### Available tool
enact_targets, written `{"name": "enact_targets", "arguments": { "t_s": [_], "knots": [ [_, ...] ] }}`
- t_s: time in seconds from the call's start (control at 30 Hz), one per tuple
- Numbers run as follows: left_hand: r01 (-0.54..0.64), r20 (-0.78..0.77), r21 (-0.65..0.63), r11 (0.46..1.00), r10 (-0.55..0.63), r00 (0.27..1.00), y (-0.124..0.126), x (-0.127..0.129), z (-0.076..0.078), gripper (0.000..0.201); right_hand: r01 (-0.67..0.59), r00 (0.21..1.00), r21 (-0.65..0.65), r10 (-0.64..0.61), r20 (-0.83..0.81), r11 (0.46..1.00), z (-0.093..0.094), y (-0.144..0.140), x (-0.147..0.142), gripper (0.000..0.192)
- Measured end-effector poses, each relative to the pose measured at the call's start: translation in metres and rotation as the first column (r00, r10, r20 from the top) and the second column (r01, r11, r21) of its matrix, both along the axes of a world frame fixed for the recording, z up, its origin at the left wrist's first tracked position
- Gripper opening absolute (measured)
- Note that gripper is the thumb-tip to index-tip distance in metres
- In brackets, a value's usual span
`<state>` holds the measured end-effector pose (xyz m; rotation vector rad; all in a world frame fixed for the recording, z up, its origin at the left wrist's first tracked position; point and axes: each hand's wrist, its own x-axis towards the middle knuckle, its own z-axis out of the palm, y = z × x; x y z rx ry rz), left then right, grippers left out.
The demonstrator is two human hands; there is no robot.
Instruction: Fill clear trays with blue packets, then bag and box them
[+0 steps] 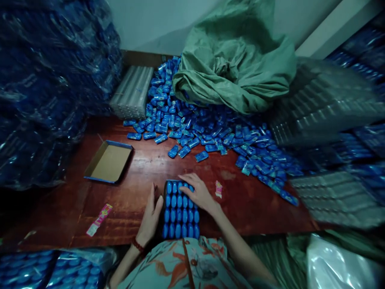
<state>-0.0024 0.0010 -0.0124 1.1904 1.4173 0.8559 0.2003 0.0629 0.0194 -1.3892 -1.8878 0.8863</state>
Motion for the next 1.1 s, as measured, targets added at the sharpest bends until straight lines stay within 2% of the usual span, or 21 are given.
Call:
{"name": "enact_targets", "arguments": {
  "t_s": [0.1,0.2,0.3,0.37,0.5,0.63,0.7,0.73,0.77,0.8,0.83,0.87,0.9,0.97,1.0,1.03,1.07,1.1],
  "knots": [
    [0.028,0.046,-0.001,1.0,-0.028,0.999,0.033,0.008,0.01,0.061,0.12,0.979,-0.065,-0.129,-0.158,0.991,-0.004,-0.018,-0.004,0.038],
    [0.223,0.032,0.029,0.974,-0.224,0.974,0.06,0.014,0.017,0.059,0.177,0.979,-0.071,-0.183,-0.089,0.982,-0.005,-0.019,-0.009,0.039],
    [0.34,-0.081,0.037,0.94,-0.337,0.938,0.066,0.014,0.013,0.053,0.173,0.985,-0.023,-0.173,0.029,0.985,-0.008,-0.017,-0.012,0.036],
    [0.351,-0.121,0.028,0.936,-0.345,0.931,0.067,0.011,0.005,0.052,0.172,0.981,-0.003,-0.171,0.09,0.985,-0.012,-0.015,-0.012,0.029],
    [0.355,-0.082,0.044,0.934,-0.35,0.933,0.072,0.015,-0.006,0.054,0.174,0.971,-0.018,-0.169,0.172,0.985,-0.021,-0.011,-0.009,0.018],
    [0.293,-0.088,0.019,0.956,-0.29,0.953,0.072,0.025,0.002,0.065,0.246,0.967,-0.018,-0.244,0.068,0.969,-0.021,-0.013,-0.011,0.029],
    [0.255,-0.141,0.033,0.966,-0.248,0.958,0.064,0.025,0.009,0.067,0.281,0.959,0.051,-0.279,-0.046,0.958,-0.017,-0.021,-0.003,0.03],
    [0.242,-0.189,0.065,0.968,-0.227,0.955,0.059,0.024,0.012,0.066,0.368,0.929,0.093,-0.361,-0.081,0.925,-0.015,-0.028,0.007,0.028],
    [0.245,-0.249,0.113,0.963,-0.211,0.945,0.051,0.022,0.014,0.065,0.501,0.865,0.124,-0.492,-0.097,0.857,-0.013,-0.037,0.022,0.026],
    [0.28,-0.316,0.176,0.944,-0.215,0.924,0.042,0.021,0.016,0.063,0.65,0.76,0.147,-0.642,-0.104,0.746,-0.012,-0.05,0.044,0.026],
    [0.353,-0.384,0.256,0.9,-0.241,0.891,0.032,0.019,0.017,0.061,0.831,0.551,0.144,-0.832,-0.065,0.538,-0.01,-0.066,0.07,0.028],
    [0.451,-0.457,0.337,0.826,-0.276,0.846,0.021,0.019,0.018,0.06,0.911,0.398,0.134,-0.916,-0.049,0.389,-0.008,-0.086,0.1,0.033],
    [0.555,-0.537,0.398,0.731,-0.305,0.787,0.011,0.019,0.018,0.059,0.957,0.268,0.128,-0.963,-0.04,0.261,-0.008,-0.108,0.133,0.039],
    [0.713,-0.685,0.453,0.536,-0.303,0.662,-0.006,0.022,0.017,0.061,0.991,-0.053,0.123,-0.999,0.001,-0.052,-0.01,-0.158,0.199,0.049],
    [0.758,-0.739,0.455,0.468,-0.277,0.614,-0.011,0.025,0.017,0.062,0.973,-0.2,0.121,-0.979,0.035,-0.195,-0.014,-0.183,0.228,0.051],
    [0.783,-0.777,0.448,0.432,-0.245,0.58,-0.013,0.028,0.017,0.062,0.942,-0.325,0.121,-0.943,0.076,-0.314,-0.02,-0.208,0.254,0.052],
    [0.793,-0.8,0.44,0.421,-0.216,0.559,-0.013,0.031,0.018,0.062,0.904,-0.424,0.123,-0.898,0.119,-0.41,-0.028,-0.231,0.274,0.051],
    [0.794,-0.812,0.439,0.421,-0.193,0.551,-0.011,0.035,0.018,0.061,0.867,-0.497,0.123,-0.852,0.165,-0.482,-0.037,-0.251,0.291,0.051]
  ]
}}
